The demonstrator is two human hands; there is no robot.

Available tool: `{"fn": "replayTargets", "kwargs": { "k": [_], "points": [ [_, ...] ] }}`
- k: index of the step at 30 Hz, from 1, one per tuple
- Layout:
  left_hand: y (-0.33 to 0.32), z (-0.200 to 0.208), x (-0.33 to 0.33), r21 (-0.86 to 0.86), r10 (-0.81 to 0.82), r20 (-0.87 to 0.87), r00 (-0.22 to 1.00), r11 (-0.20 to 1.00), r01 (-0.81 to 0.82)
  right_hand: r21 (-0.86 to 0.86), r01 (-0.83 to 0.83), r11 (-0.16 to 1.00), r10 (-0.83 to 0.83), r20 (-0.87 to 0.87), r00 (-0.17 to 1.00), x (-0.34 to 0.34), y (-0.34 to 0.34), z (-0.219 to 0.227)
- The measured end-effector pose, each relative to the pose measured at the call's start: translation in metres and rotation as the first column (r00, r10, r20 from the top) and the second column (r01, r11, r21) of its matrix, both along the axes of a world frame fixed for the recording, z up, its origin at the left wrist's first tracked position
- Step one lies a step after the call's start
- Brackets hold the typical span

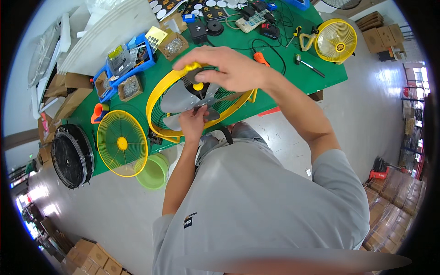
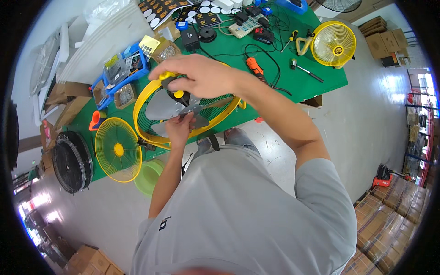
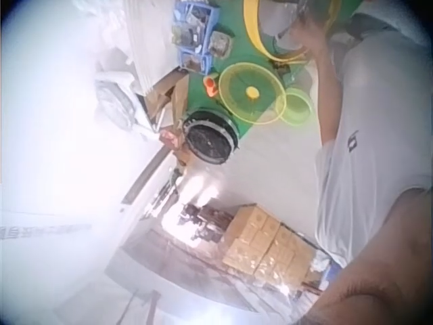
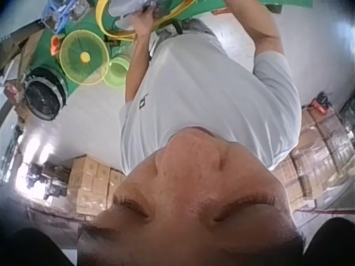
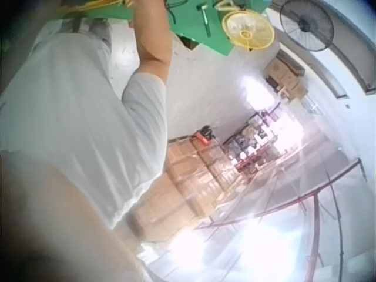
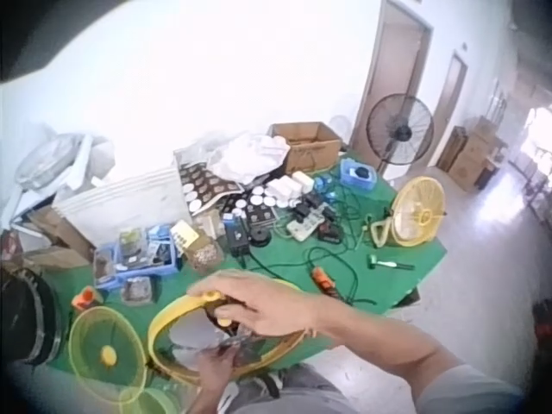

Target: Assembling a portable industrial fan by installing the blade and safety cage.

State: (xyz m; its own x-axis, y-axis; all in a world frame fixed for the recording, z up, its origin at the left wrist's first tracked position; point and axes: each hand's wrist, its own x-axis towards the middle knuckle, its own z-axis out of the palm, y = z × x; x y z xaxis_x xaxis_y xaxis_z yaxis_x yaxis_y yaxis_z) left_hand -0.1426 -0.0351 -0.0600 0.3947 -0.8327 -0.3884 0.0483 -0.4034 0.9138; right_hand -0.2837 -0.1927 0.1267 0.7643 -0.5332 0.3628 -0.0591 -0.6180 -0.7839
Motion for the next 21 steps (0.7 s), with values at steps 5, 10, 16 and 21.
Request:
{"fn": "replayTargets", "kwargs": {
  "k": [5, 10, 16, 21],
  "points": [
    [-0.002, 0.007, 0.0, 0.003, -0.02, 0.016, 1.0, 1.0, 0.02, -0.207, 0.202, 0.957, -0.23, -0.122, 0.966, 0.005, 0.011, -0.004],
    [-0.002, 0.005, 0.0, -0.012, -0.003, -0.015, 1.0, 1.0, 0.003, -0.309, 0.196, 0.931, -0.217, -0.036, 0.975, 0.005, 0.0, -0.005],
    [-0.002, 0.003, 0.0, -0.007, -0.055, 0.108, 0.993, 0.998, 0.056, -0.056, -0.052, 0.997, 0.05, -0.042, 0.998, 0.009, 0.004, -0.013],
    [-0.001, -0.003, 0.0, -0.02, -0.025, 0.053, 0.998, 0.999, 0.027, -0.172, 0.245, 0.954, -0.263, -0.09, 0.96, 0.015, 0.022, -0.016]
  ]
}}
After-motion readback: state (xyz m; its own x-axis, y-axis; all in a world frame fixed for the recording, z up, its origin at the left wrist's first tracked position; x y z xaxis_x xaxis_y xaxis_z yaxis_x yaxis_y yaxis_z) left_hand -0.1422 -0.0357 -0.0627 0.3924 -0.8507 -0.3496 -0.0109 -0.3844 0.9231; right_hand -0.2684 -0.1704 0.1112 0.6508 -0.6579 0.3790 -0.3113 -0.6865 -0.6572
